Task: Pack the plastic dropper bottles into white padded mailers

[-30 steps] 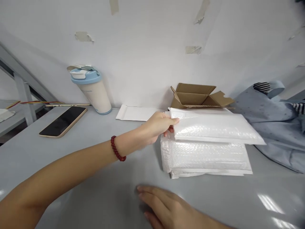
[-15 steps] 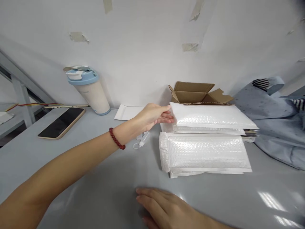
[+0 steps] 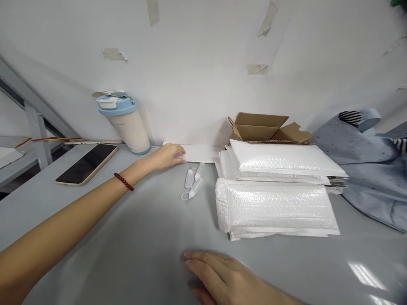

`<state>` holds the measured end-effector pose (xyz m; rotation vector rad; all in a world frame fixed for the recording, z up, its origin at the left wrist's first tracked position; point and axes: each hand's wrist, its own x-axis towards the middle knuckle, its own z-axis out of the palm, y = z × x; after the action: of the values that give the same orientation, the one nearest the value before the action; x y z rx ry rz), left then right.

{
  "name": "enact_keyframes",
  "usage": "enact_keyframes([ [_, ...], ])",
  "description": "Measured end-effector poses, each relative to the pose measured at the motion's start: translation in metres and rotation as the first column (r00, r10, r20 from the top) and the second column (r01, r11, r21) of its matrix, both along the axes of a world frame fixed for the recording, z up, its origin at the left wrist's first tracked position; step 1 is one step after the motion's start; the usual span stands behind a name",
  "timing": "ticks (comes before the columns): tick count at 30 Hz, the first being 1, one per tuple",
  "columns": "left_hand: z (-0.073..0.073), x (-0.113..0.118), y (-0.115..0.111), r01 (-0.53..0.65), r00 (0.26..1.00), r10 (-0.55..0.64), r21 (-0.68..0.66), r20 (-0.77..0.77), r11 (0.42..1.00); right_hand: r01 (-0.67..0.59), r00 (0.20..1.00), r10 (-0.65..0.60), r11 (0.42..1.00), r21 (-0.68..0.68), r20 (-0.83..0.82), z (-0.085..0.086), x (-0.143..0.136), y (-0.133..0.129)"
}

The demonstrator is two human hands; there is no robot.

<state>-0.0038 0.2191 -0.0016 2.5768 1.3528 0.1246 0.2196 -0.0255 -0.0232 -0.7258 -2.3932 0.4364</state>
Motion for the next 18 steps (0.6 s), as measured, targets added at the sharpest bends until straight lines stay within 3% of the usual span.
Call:
enact_keyframes([
  [5,0.003,0.012,-0.012,0.035,0.989,-0.027,0.051,-0.148,0.998,-0.029,0.999,0.029,1.000,-0.008,-0.018,-0.001,0.000,0.001],
  [10,-0.003,0.017,-0.020,-0.090,0.973,0.116,0.136,-0.199,0.987,-0.030,0.999,0.030,1.000,0.004,-0.011,-0.002,0.000,0.002],
  [14,-0.003,0.006,-0.014,-0.237,0.960,0.263,0.221,-0.099,0.946,-0.027,1.000,0.027,1.000,0.007,0.006,-0.003,0.002,-0.001],
  [18,0.011,-0.010,-0.027,-0.338,0.941,0.326,0.316,0.092,0.886,-0.001,0.999,0.003,0.999,-0.052,0.040,-0.003,0.005,-0.003],
])
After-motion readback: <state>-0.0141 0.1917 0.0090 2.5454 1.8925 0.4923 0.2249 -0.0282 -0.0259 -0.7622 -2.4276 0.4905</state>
